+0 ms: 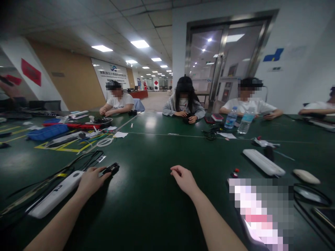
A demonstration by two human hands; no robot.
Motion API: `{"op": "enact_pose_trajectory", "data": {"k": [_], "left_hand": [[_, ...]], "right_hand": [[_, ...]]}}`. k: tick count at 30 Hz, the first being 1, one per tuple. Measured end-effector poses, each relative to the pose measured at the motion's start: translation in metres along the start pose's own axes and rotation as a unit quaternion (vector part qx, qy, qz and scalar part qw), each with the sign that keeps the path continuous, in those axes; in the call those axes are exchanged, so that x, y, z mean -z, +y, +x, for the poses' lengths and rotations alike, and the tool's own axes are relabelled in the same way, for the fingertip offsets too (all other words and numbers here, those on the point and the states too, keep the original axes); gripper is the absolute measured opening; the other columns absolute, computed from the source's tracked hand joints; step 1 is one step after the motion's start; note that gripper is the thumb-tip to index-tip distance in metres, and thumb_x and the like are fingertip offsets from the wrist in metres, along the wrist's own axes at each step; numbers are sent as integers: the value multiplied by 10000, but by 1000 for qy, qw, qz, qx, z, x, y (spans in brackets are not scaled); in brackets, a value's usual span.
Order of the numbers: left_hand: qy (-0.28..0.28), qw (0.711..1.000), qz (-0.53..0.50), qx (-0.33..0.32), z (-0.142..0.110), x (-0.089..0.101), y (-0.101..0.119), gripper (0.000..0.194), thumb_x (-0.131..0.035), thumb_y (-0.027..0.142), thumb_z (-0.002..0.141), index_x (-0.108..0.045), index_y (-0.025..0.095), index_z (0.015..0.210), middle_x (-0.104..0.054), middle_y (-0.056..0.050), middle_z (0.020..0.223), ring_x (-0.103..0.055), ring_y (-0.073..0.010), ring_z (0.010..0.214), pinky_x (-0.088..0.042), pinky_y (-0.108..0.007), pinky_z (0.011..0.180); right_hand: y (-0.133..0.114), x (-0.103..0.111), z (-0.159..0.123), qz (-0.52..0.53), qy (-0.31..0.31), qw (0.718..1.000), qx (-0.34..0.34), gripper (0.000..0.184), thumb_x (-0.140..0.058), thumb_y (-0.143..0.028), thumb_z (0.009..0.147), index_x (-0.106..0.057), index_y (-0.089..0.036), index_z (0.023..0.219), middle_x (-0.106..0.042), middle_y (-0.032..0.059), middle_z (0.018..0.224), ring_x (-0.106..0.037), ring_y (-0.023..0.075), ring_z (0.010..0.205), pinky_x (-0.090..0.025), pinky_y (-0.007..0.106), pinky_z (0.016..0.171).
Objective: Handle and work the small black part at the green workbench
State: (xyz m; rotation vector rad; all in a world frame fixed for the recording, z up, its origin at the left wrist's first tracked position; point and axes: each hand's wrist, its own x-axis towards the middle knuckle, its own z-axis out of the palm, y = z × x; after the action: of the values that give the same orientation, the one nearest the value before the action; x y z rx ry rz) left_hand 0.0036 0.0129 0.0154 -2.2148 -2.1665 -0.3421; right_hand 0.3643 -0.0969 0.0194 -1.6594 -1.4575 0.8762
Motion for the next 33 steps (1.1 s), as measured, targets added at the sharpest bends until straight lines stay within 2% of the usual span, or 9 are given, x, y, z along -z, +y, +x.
{"op": "enact_pose_trajectory", "data": {"k": [3,6,9,12,14,21,26,29,33], "left_hand": [[-30,996,-46,-72,-4,0,28,405,-439,361,780,-559,150,1104,-534,-112,1122,-494,-229,1018,-367,-324,903],[-67,979,-107,-160,-15,0,73,400,-486,285,759,-544,131,1123,-523,-107,1146,-472,-219,1046,-345,-319,936],[-122,947,-181,-234,-29,-4,121,397,-529,253,733,-546,188,1124,-531,-67,1144,-472,-203,1052,-351,-316,936],[-147,921,-248,-261,-40,-12,156,447,-554,264,719,-509,202,1160,-542,-59,1132,-480,-194,1053,-362,-322,930],[-152,910,-276,-270,-44,-18,169,415,-556,270,718,-525,200,1126,-551,-60,1114,-495,-191,1036,-372,-328,918],[-157,878,-340,-299,-49,-21,168,394,-519,265,748,-516,190,1135,-507,-74,1169,-486,-176,1059,-377,-322,933],[-182,877,-338,-289,-49,-16,167,401,-513,265,758,-510,207,1154,-503,-61,1187,-488,-173,1066,-388,-321,930],[-188,880,-342,-272,-48,-20,166,436,-529,267,750,-483,217,1182,-503,-55,1200,-484,-176,1077,-388,-327,932],[-193,884,-340,-255,-47,-25,166,456,-534,241,743,-470,210,1193,-510,-59,1202,-485,-189,1080,-393,-348,928]], "right_hand": [[1,1,0,32,5,999,-6,236,-480,-330,797,-588,-243,989,-638,9,932,-583,173,885,-433,335,772],[3,3,1,89,26,996,-16,238,-498,-357,785,-602,-234,960,-646,12,906,-578,185,907,-412,349,810],[5,5,2,162,47,985,-26,257,-467,-384,799,-609,-220,936,-648,27,897,-576,190,920,-405,353,828],[6,5,3,198,63,978,-27,301,-391,-395,830,-599,-207,941,-644,51,916,-586,185,909,-422,343,812],[7,4,4,217,75,973,-25,324,-365,-400,834,-590,-195,946,-643,65,918,-592,185,898,-432,340,804],[12,2,8,234,86,968,-23,328,-382,-409,820,-597,-191,938,-642,75,936,-587,204,924,-436,362,806],[13,3,6,191,62,980,-14,244,-420,-250,796,-596,-201,957,-630,47,963,-571,176,948,-420,344,841],[10,4,3,155,38,987,2,300,-450,-120,729,-597,-208,976,-618,28,997,-552,160,974,-396,339,879],[1,5,-4,82,-1,996,35,308,-549,-129,677,-624,-230,959,-593,24,1022,-533,188,982,-391,366,873]]}}
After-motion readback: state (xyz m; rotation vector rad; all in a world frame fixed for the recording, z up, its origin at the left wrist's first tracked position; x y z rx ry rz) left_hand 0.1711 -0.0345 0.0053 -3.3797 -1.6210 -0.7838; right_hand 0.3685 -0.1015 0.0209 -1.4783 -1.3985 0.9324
